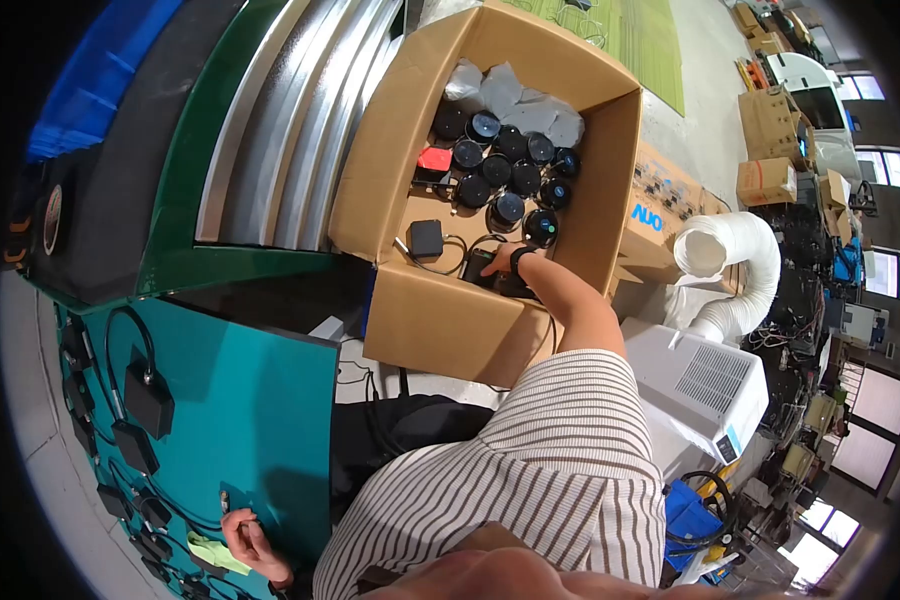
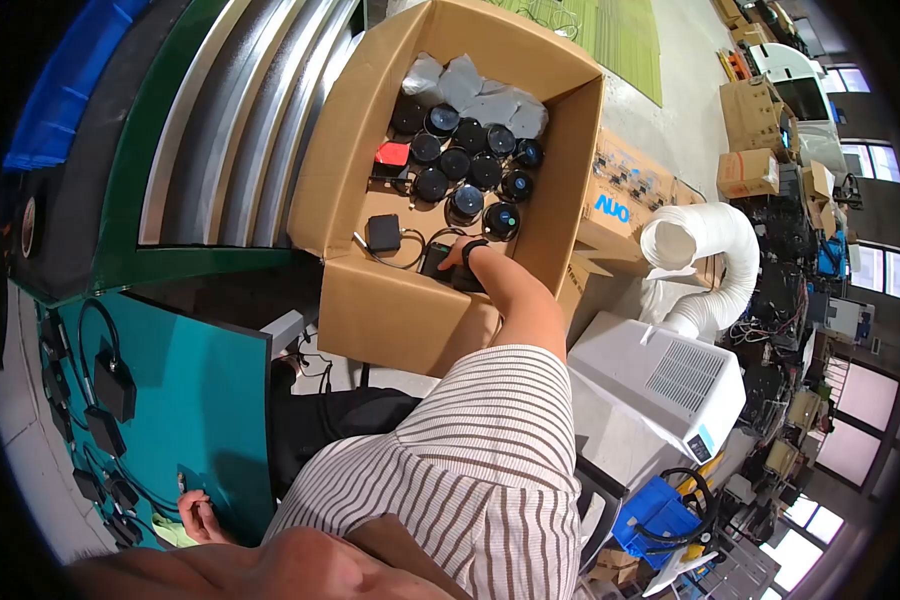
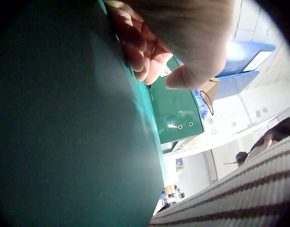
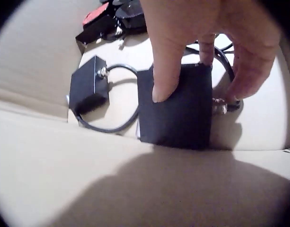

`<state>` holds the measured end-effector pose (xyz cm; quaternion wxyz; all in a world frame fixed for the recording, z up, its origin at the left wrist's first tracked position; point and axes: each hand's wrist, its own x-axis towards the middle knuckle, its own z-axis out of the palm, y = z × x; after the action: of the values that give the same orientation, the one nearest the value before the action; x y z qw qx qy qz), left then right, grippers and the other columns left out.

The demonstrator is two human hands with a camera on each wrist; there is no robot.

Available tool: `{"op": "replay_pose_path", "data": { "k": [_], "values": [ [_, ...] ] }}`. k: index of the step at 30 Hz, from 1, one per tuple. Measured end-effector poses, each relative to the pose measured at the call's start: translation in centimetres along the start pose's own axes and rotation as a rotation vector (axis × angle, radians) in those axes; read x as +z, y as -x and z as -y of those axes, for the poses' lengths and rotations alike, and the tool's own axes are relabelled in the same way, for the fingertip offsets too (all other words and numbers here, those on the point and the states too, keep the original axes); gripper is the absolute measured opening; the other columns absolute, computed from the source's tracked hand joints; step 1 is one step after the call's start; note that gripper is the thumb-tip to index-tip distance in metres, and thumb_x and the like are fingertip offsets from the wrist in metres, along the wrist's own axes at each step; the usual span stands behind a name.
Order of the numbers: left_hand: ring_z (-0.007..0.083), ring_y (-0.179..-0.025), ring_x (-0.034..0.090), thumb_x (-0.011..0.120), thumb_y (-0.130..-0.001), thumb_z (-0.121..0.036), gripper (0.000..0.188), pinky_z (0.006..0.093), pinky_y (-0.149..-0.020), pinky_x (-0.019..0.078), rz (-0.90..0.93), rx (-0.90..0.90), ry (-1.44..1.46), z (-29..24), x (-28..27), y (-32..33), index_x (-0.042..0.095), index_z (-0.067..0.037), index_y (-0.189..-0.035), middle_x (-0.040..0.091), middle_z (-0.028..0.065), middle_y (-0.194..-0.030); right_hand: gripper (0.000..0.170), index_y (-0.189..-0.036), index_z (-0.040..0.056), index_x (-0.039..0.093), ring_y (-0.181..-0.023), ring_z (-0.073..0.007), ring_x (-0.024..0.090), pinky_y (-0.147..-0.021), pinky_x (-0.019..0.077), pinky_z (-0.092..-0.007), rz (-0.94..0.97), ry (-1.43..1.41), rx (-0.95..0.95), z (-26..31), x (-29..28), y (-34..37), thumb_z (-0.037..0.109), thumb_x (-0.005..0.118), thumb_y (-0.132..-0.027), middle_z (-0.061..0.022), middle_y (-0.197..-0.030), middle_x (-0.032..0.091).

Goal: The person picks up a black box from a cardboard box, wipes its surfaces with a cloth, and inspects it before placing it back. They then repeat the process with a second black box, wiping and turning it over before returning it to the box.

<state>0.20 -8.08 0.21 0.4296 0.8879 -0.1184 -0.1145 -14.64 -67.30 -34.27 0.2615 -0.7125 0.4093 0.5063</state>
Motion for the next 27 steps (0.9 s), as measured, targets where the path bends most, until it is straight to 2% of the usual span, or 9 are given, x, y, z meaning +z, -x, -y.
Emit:
{"op": "replay_pose_path", "data": {
  "k": [3,5,9,11,17,22,23,25,27],
  "values": [
    [0.0153,-0.08,0.045,0.053,-0.092,-0.02,0.023,0.0272,-0.074,0.0364,0.0,0.005,-0.014,0.1,-0.2,0.2,0.054,0.001,-0.097,0.047,0.0068,-0.093,0.087,-0.119,0.0059,0.061,-0.105,-0.0307,0.062,-0.086,0.0504,-0.0387,0.008,0.399,-0.118,-0.3,0.8,-2.4,0.059,0.081,-0.054,-0.0141,-0.114,0.065],
    [0.0153,-0.08,0.045,0.053,-0.092,-0.019,0.021,0.0272,-0.074,0.0364,0.001,0.009,-0.018,0.2,-0.2,0.1,0.054,0.001,-0.097,0.047,0.0069,-0.093,0.081,-0.119,0.0059,0.061,-0.104,-0.0315,0.062,-0.086,0.0507,-0.0392,-0.036,0.381,-0.172,-0.6,-0.4,-1.8,0.053,0.083,-0.056,-0.0183,-0.113,0.064],
    [0.0149,-0.08,0.046,0.052,-0.091,-0.017,0.02,0.0267,-0.074,0.0364,0.006,0.02,-0.021,0.2,-0.2,0.2,0.054,0.001,-0.098,0.048,0.0068,-0.094,0.091,-0.132,0.0063,0.047,-0.118,-0.0347,0.052,-0.095,0.045,-0.0407,-0.443,-0.085,-0.59,2.9,-2.8,-2.5,0.047,0.084,-0.059,-0.0212,-0.125,0.055],
    [0.0146,-0.081,0.046,0.053,-0.091,-0.017,0.02,0.0265,-0.074,0.0365,-0.008,0.011,-0.011,0.2,0.0,0.2,0.054,0.001,-0.098,0.048,0.0066,-0.094,0.098,-0.138,0.0111,0.042,-0.119,-0.0362,0.051,-0.098,0.0436,-0.0403,-0.386,-0.037,-0.495,5.9,-2.9,-3.5,0.043,0.086,-0.056,-0.0203,-0.127,0.052],
    [0.0134,-0.08,0.045,0.053,-0.091,-0.018,0.021,0.0257,-0.073,0.0361,0.007,0.003,-0.014,-0.3,-0.1,0.2,0.054,0.001,-0.099,0.048,0.0057,-0.095,0.094,-0.128,-0.0009,0.052,-0.106,-0.0284,0.062,-0.087,0.0504,-0.0377,-0.037,0.175,-0.433,9.6,-1.8,-5.6,0.054,0.081,-0.058,-0.0189,-0.12,0.062],
    [0.0121,-0.078,0.044,0.054,-0.092,-0.019,0.021,0.0248,-0.07,0.0356,0.001,-0.009,-0.001,-0.3,0.1,0.1,0.054,0.001,-0.1,0.047,0.0053,-0.095,0.079,-0.117,-0.0021,0.059,-0.103,-0.0295,0.062,-0.085,0.0496,-0.0387,0.023,-0.218,-0.459,8.0,-2.3,-4.4,0.056,0.076,-0.067,-0.0191,-0.118,0.062],
    [0.0121,-0.078,0.044,0.054,-0.092,-0.019,0.021,0.0248,-0.07,0.0356,-0.003,-0.01,-0.003,-0.2,0.0,0.2,0.054,0.001,-0.1,0.047,0.0053,-0.095,0.079,-0.117,-0.0021,0.059,-0.103,-0.0295,0.062,-0.085,0.0496,-0.0387,0.024,-0.216,-0.462,8.0,-1.7,-4.4,0.056,0.076,-0.067,-0.0191,-0.118,0.062],
    [0.0117,-0.078,0.044,0.054,-0.092,-0.018,0.02,0.0239,-0.069,0.0349,-0.002,0.0,0.0,-0.1,0.0,0.2,0.055,0.001,-0.099,0.047,0.005,-0.095,0.073,-0.113,-0.002,0.061,-0.103,-0.0311,0.062,-0.086,0.0488,-0.039,-0.343,-0.342,-0.474,7.9,-0.7,-4.2,0.057,0.073,-0.072,-0.0203,-0.114,0.064],
    [0.0113,-0.077,0.044,0.054,-0.092,-0.018,0.02,0.0235,-0.068,0.0344,0.004,0.005,-0.002,-0.4,0.2,-0.1,0.055,0.001,-0.099,0.047,0.0047,-0.095,0.071,-0.112,0.0,0.062,-0.103,-0.0331,0.062,-0.088,0.0479,-0.0396,-0.33,-0.316,-0.479,8.2,-0.6,-4.2,0.057,0.072,-0.072,-0.0204,-0.11,0.065]
  ]
}}
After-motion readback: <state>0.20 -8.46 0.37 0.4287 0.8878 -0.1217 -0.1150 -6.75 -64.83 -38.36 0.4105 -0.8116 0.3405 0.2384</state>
